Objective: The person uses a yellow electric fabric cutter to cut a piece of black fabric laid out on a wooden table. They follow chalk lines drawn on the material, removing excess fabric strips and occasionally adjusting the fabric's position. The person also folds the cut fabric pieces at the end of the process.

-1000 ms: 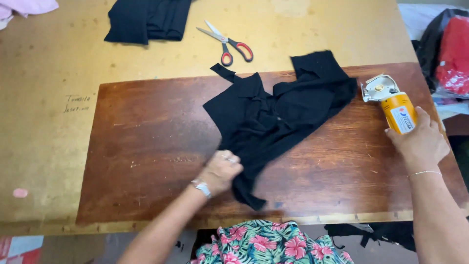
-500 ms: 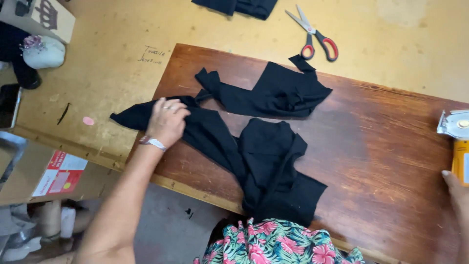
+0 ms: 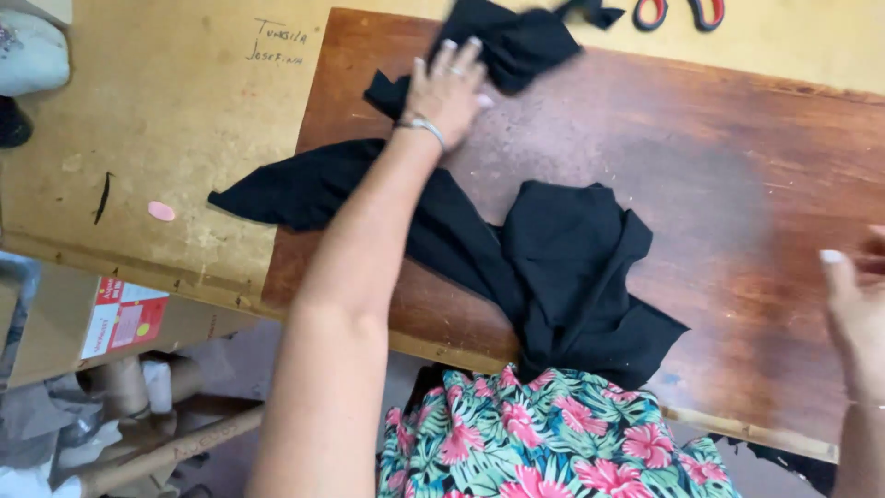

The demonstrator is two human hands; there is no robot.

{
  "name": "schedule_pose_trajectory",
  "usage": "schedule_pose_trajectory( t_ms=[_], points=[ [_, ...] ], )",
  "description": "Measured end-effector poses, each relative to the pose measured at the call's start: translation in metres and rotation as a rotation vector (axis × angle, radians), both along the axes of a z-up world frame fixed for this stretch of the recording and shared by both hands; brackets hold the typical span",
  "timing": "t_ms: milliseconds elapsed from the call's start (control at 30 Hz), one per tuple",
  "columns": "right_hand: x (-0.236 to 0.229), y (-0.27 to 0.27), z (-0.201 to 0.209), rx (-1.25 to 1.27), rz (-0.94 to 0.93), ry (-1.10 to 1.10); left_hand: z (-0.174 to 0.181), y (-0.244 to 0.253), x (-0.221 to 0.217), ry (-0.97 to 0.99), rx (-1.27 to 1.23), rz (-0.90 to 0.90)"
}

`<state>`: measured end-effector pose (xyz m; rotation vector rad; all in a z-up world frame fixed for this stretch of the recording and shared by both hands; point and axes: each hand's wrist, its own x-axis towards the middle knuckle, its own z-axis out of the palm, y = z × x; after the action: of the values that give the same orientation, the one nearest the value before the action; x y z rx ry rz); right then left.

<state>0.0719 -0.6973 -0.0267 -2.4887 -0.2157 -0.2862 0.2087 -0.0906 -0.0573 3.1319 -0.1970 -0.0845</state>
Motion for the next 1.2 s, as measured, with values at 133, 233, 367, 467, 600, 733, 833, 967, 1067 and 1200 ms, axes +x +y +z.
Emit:
schedule_pose_trajectory(
  t_ms=[133,233,367,467,600,733,833,967,1067,1200],
  points=[
    [-0.037,0.18,0.058,-0.181,-0.006,0.348,0.037,0.099,-0.04,-0.112,-0.114,0.137],
    [-0.04,0.23,0.049,-0.273,-0.089,0.522,0.064,0.105,-0.1,-0.261,-0.212,-0.054],
    [-0.023,0.208,0.056,0.187,0.015,0.277,0.049,0.102,-0.163,-0.105,-0.216,-0.229],
    [-0.007,0.201,0.11,0.325,0.035,0.14,0.023,0.11,-0.17,-0.214,-0.189,-0.095],
    [0.035,0.08,0.057,0.383,-0.005,0.201,0.017,0.116,-0.178,-0.278,-0.341,-0.046],
    [0.068,0.061,0.017,0.588,-0.13,0.354,0.035,0.118,-0.189,-0.236,-0.378,-0.02],
    [-0.018,0.188,0.11,-0.058,0.141,-0.06,0.048,0.113,-0.194,-0.246,-0.36,-0.036],
    [-0.087,0.216,0.084,-0.52,-0.04,0.644,0.061,0.098,-0.197,-0.238,-0.285,-0.14],
    [-0.106,0.208,0.067,-0.302,0.049,0.558,0.061,0.098,-0.198,-0.326,-0.258,-0.249],
    [-0.086,0.176,0.046,0.401,-0.106,0.582,0.061,0.117,-0.198,-0.453,-0.393,-0.269]
  ],
)
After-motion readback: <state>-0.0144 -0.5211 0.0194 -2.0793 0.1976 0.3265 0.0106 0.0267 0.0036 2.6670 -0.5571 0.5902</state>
